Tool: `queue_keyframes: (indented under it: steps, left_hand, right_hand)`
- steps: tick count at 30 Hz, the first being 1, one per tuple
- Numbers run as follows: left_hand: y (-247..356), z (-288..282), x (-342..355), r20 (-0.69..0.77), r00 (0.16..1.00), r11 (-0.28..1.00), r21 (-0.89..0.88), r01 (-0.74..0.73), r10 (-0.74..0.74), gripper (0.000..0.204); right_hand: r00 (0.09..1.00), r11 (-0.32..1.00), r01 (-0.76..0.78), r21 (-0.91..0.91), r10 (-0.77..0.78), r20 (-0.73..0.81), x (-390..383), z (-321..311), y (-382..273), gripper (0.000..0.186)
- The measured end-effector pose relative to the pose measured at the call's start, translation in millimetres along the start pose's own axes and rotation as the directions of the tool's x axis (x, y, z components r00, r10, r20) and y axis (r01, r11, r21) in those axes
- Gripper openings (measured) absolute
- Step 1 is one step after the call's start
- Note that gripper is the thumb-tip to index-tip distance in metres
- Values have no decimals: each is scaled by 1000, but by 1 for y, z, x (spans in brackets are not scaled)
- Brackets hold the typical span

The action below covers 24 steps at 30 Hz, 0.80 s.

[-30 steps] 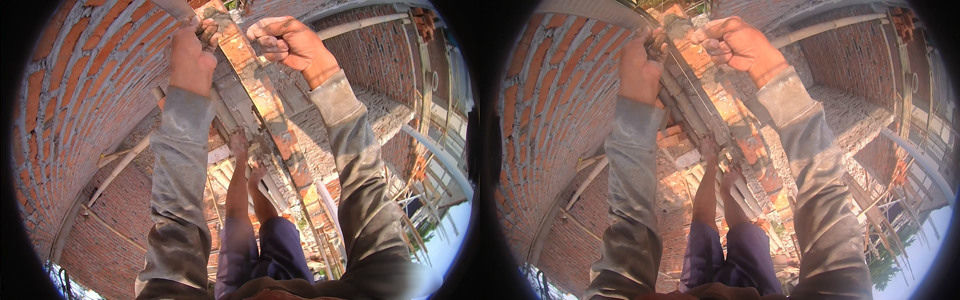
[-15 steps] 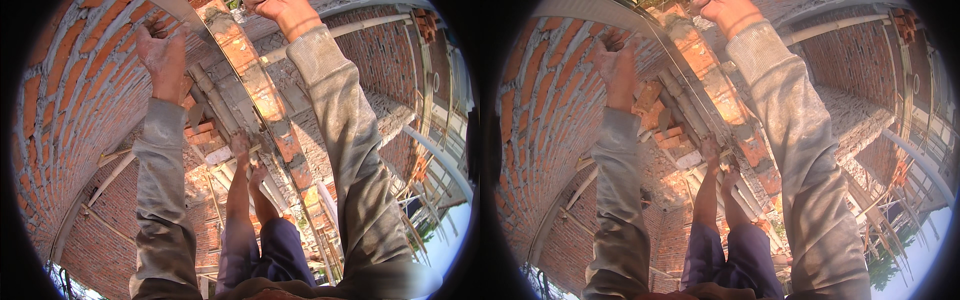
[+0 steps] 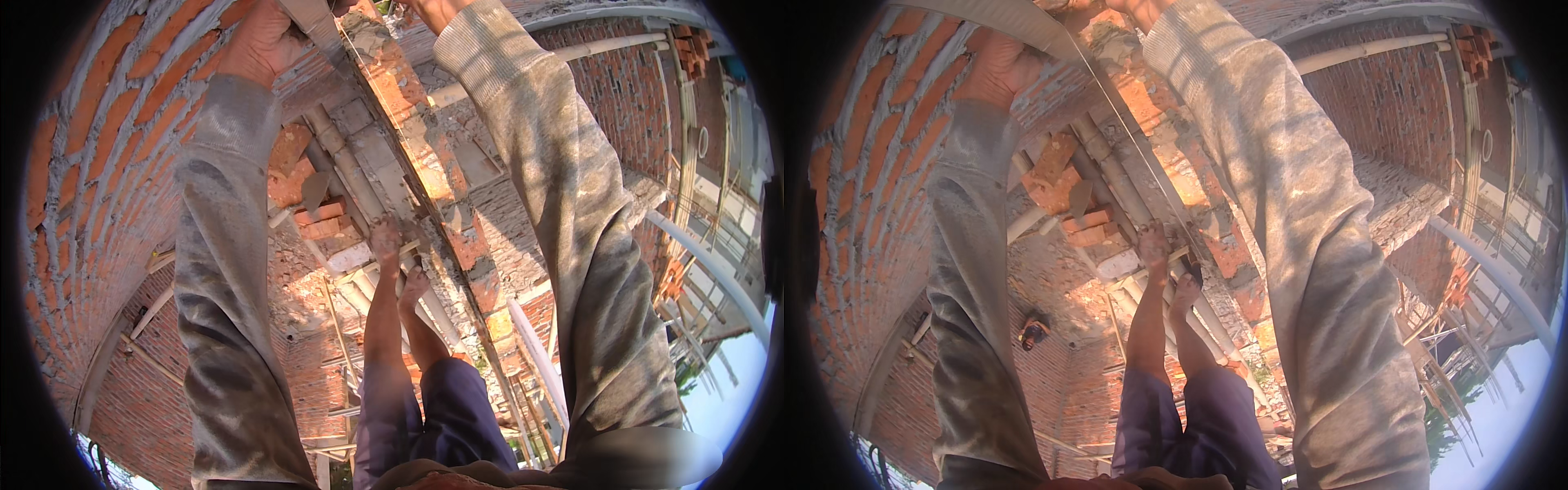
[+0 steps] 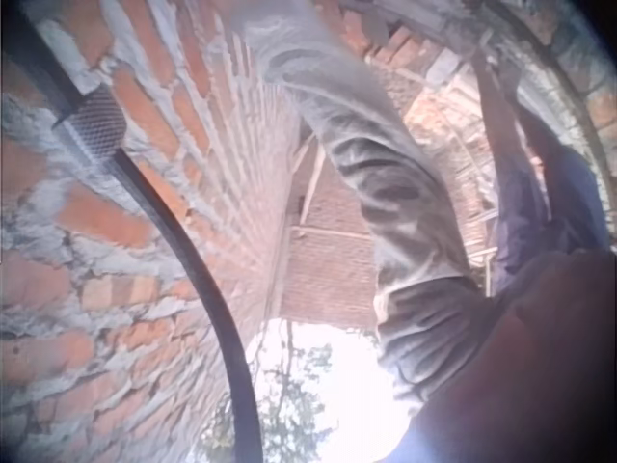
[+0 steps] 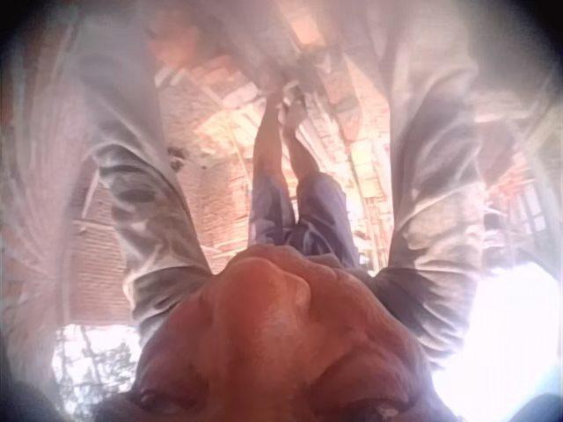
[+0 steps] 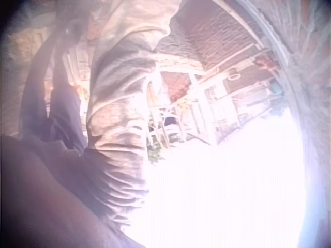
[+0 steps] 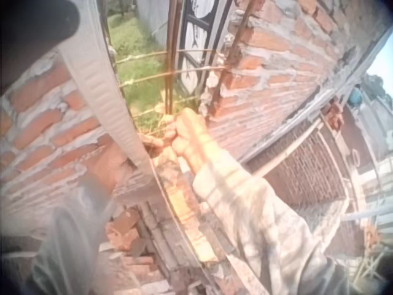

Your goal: The person is laying bricks on a wall using a trowel to apply mortar. They pick up bricks, apply mortar, and place them on the wall, repeating the process.

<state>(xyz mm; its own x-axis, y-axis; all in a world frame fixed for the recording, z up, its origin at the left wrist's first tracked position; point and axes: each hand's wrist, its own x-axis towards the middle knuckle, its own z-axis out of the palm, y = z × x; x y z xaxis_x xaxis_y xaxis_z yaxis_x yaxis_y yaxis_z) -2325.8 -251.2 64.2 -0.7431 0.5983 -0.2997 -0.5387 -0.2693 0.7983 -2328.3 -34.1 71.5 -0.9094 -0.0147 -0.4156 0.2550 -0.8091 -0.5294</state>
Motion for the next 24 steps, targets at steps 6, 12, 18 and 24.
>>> queue_keyframes:
  steps: [6,12,18,24]
  left_hand:
    - [0,-17,-9,18,999,998,43,-39,38,19]
    - [-25,-10,4,-64,995,957,-274,-91,76,18]
    - [-53,-15,-4,-11,963,747,-628,-218,271,30]
    - [-64,5,-28,-223,939,597,-727,-340,263,33]
  right_hand:
    - [1000,993,25,-117,-26,-8,-3,21,5,20]
    - [998,966,-34,-256,48,50,-25,32,10,13]
    - [999,938,-8,-346,24,43,-35,42,15,11]
    - [973,814,232,-533,-189,135,-81,30,36,17]
